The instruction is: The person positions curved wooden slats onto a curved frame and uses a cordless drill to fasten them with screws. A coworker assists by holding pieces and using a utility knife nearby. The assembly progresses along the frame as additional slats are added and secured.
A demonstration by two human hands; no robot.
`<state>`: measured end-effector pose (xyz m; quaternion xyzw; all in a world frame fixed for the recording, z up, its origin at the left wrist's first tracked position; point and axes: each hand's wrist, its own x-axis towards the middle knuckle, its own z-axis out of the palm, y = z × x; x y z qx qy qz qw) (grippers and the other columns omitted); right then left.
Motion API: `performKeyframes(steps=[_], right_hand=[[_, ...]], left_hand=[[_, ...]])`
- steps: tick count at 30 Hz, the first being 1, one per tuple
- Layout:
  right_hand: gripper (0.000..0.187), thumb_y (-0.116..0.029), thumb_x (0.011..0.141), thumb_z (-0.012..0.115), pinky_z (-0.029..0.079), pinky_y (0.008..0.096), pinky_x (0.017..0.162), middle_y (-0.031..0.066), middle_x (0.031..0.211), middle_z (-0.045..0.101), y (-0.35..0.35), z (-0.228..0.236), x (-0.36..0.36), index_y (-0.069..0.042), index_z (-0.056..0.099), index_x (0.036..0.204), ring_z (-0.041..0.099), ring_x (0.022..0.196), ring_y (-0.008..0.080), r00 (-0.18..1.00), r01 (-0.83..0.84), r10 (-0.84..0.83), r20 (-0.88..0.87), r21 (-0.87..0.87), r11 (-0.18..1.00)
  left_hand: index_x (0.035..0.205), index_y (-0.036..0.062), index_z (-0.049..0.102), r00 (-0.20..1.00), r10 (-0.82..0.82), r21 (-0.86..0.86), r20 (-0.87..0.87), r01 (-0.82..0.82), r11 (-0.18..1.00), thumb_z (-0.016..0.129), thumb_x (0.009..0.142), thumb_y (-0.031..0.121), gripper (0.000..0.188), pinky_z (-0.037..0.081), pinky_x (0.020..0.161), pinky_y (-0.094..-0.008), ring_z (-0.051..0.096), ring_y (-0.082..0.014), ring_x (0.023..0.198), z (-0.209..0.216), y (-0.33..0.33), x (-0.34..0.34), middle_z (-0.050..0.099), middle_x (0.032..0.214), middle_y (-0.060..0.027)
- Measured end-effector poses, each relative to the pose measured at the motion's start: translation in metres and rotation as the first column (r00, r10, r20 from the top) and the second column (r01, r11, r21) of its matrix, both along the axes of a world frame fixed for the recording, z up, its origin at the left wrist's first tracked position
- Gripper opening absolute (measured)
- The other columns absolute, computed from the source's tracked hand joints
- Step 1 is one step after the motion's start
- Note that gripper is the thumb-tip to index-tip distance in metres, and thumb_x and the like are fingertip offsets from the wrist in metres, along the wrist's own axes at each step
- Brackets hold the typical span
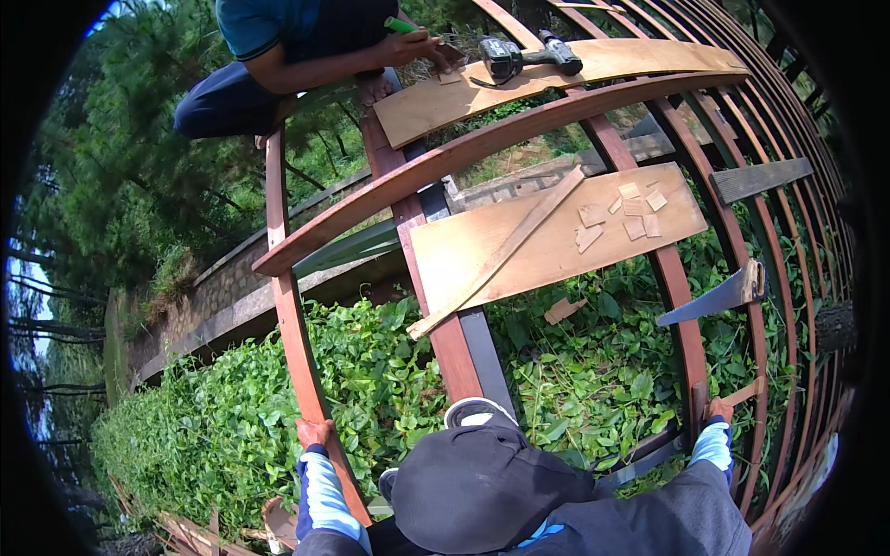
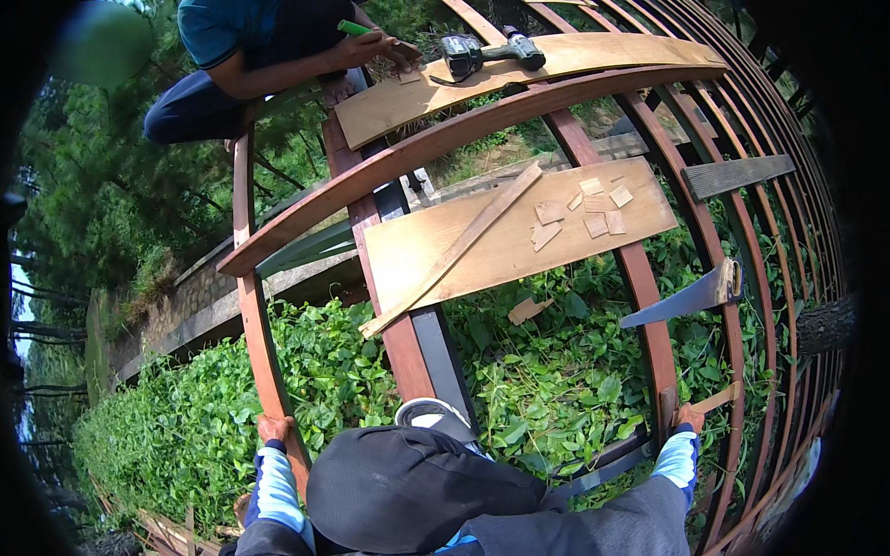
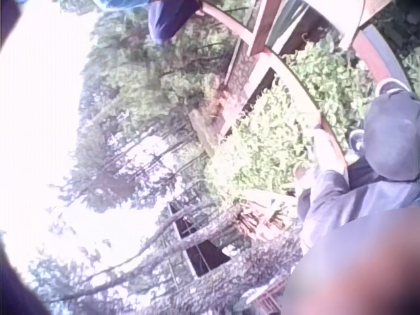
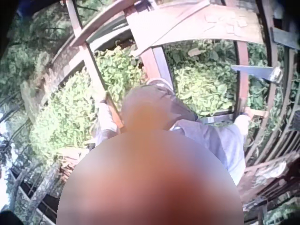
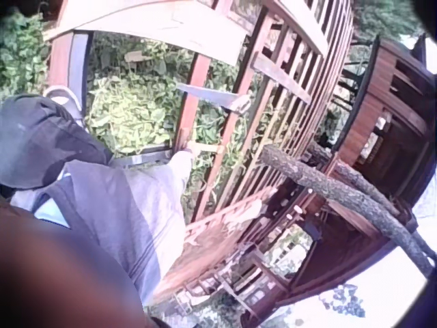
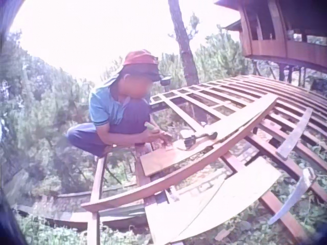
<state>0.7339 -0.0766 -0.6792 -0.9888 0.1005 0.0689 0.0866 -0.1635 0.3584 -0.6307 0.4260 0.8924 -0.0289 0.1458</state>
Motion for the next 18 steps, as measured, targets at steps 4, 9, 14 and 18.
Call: performKeyframes(steps=[4,9,14,18], right_hand=[[0.042,-0.031,0.075,0.064,0.049,0.0427,0.07,0.0214,0.081,0.068,0.0,-0.002,0.009,0.009,0.066,0.088,0.064,0.073,0.031,0.998,-0.066,0.067,-0.002,0.164,0.984],[0.035,-0.026,0.078,0.064,0.048,0.0423,0.058,0.0178,0.071,0.065,0.012,0.006,0.013,0.009,0.064,0.077,0.061,0.062,0.0274,0.995,0.068,-0.095,0.033,0.478,0.876],[0.036,-0.029,0.081,0.066,0.043,0.0389,0.044,0.015,0.062,0.061,0.057,0.03,0.002,0.006,0.063,0.073,0.055,0.047,0.0231,0.98,0.155,-0.199,0.031,0.511,0.845],[0.039,-0.029,0.083,0.063,0.036,0.032,0.034,0.0077,0.049,0.054,0.122,0.054,-0.03,-0.001,0.056,0.056,0.049,0.036,0.0169,0.976,0.2,-0.213,-0.046,0.58,0.79]], left_hand=[[0.109,-0.0084,0.05,1.0,0.008,-0.007,-0.004,-0.008,1.0,0.083,0.054,0.024,0.072,0.051,0.09,-0.0459,0.062,-0.0438,0.099,0.002,-0.001,0.0,0.063,0.105,-0.0303],[0.109,-0.0074,0.05,0.999,0.026,-0.005,0.027,-0.026,1.0,0.084,0.053,0.025,0.073,0.051,0.09,-0.0449,0.062,-0.0438,0.1,0.006,0.0,0.003,0.063,0.106,-0.0298],[0.109,-0.0075,0.05,0.998,0.054,-0.01,0.025,-0.053,0.999,0.083,0.053,0.023,0.072,0.05,0.09,-0.0447,0.062,-0.0438,0.099,0.002,0.0,0.0,0.063,0.104,-0.0294],[0.105,-0.0084,0.051,0.997,-0.03,0.059,0.069,0.026,0.998,0.082,0.053,0.024,0.069,0.053,0.081,-0.0459,0.063,-0.0443,0.088,-0.02,-0.004,-0.025,0.064,0.097,-0.0295]])
